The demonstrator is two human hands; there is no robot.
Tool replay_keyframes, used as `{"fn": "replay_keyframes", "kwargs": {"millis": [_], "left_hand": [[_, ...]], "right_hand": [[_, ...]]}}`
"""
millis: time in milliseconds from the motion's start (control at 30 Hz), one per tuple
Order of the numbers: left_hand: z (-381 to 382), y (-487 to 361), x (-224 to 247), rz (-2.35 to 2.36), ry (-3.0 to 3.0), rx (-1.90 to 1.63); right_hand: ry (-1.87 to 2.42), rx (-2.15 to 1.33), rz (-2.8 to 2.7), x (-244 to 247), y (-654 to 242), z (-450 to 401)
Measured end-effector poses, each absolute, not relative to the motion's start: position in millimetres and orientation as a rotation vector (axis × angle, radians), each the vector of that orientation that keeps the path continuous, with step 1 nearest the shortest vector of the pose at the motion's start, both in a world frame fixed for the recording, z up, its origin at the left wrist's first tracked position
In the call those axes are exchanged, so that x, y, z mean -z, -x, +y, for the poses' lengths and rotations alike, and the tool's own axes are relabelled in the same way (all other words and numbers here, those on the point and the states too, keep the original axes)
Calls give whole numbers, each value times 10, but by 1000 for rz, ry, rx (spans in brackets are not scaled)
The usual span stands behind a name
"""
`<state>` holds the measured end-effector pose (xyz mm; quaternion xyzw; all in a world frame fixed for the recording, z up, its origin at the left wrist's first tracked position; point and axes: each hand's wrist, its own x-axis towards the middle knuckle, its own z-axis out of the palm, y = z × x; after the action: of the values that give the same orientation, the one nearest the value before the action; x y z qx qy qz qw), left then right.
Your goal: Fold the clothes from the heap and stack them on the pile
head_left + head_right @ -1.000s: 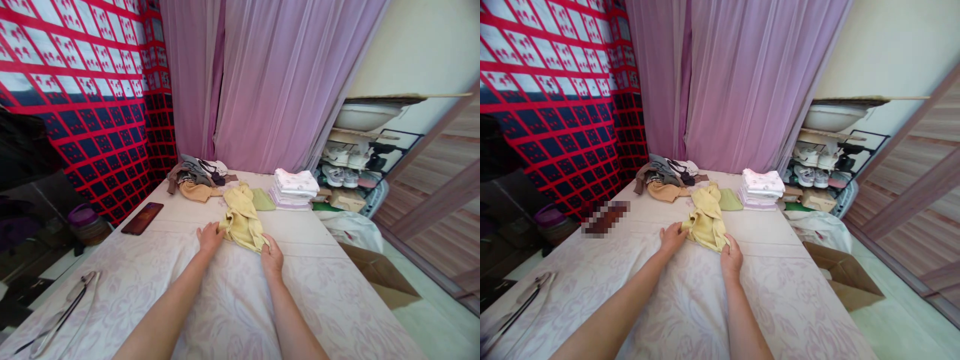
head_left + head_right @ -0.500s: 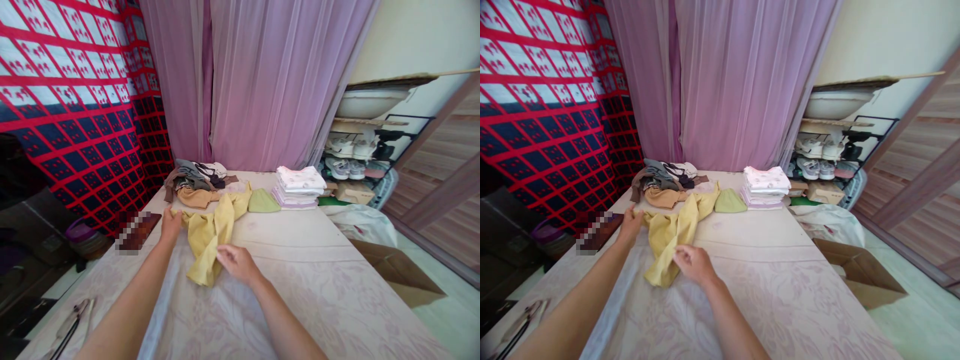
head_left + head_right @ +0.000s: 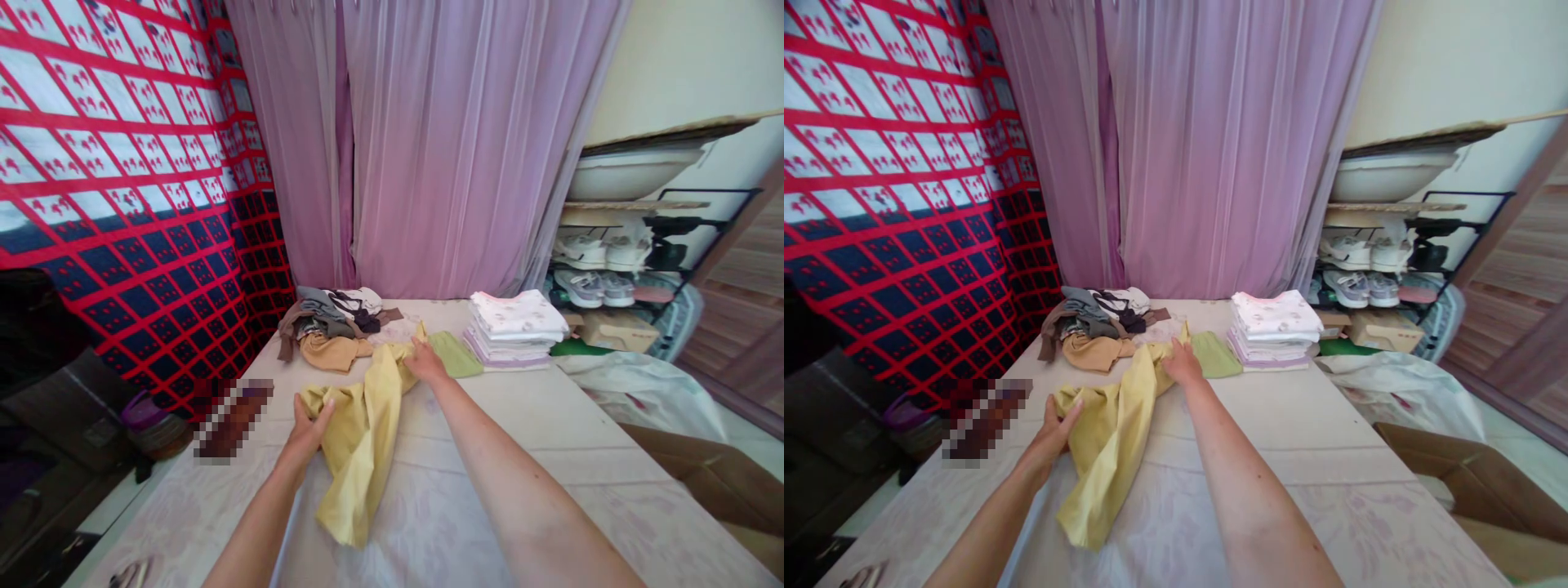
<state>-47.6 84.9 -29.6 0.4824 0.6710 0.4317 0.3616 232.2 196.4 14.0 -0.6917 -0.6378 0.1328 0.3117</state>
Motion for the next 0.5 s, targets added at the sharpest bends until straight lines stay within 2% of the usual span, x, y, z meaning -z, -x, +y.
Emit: {"fn": "replay_keyframes", "kwargs": {"millis": [200, 300, 400, 500], "left_hand": [[1053, 362, 50, 1860, -1347, -1089], [1369, 420, -317, 1835, -1388, -1330], [1763, 492, -696, 1793, -1503, -1391], [2014, 460, -847, 1958, -1679, -1257]], "right_hand": [[1715, -290, -1752, -366, -2336, 1917], [1544, -112, -1621, -472, -2486, 1551], [1436, -1, -1507, -335, -2631, 1016], [1612, -45, -1578, -19, -2763, 570]]}}
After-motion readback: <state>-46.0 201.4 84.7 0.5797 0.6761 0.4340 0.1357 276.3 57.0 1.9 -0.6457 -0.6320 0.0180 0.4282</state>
